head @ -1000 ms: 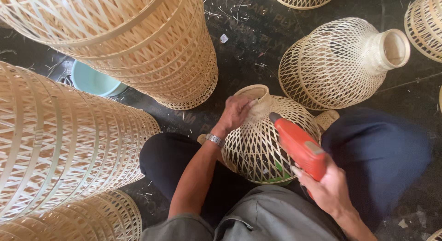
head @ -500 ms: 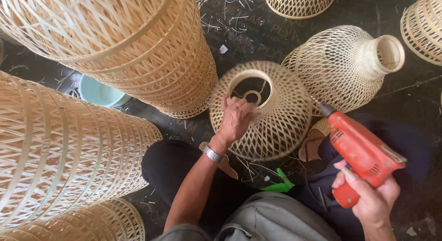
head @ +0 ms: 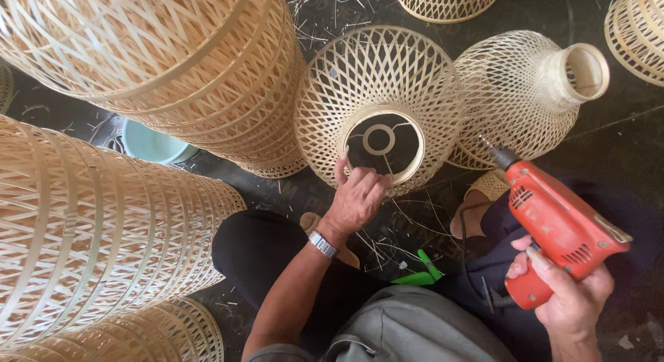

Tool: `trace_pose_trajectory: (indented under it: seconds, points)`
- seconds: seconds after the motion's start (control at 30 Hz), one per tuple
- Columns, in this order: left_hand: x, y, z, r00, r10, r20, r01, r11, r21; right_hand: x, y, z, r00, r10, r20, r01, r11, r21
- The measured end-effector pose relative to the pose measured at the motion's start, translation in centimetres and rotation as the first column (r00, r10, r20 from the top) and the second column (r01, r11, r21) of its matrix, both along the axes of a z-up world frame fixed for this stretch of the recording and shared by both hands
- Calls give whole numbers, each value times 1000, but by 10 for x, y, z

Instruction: The person uses a glue gun to attach circular bamboo frames into woven bamboo structures and uses a drill to secure parts. They handle several woven bamboo pieces while sitting on a workshop floor.

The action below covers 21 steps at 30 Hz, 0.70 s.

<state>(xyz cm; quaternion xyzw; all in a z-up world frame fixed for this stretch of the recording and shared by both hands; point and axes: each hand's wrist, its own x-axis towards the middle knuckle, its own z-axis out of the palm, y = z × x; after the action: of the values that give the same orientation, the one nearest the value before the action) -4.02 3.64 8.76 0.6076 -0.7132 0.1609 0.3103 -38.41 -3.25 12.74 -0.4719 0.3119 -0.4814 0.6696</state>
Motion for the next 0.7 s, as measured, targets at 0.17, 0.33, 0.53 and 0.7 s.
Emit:
trace_pose_trajectory:
  seconds: [0.17, 0.33, 0.53, 0.7]
  points:
    - [0, 2, -14, 996, -80, 48, 79, 997, 10, -10, -2, 16, 998, -8, 62, 9, 1000, -16]
    - [9, -5, -34, 994, -93, -64, 102, 982, 157, -17, -9, 22, 992, -2, 127, 0, 1000, 17]
    - [34, -20, -90, 981, -162, -111, 190, 920, 343, -18, -12, 7, 990, -2, 141, -5, 999, 49]
    - [43, -26, -122, 975, -198, -98, 217, 782, 584, -22, -11, 0, 997, 2, 74, -2, 1000, 9]
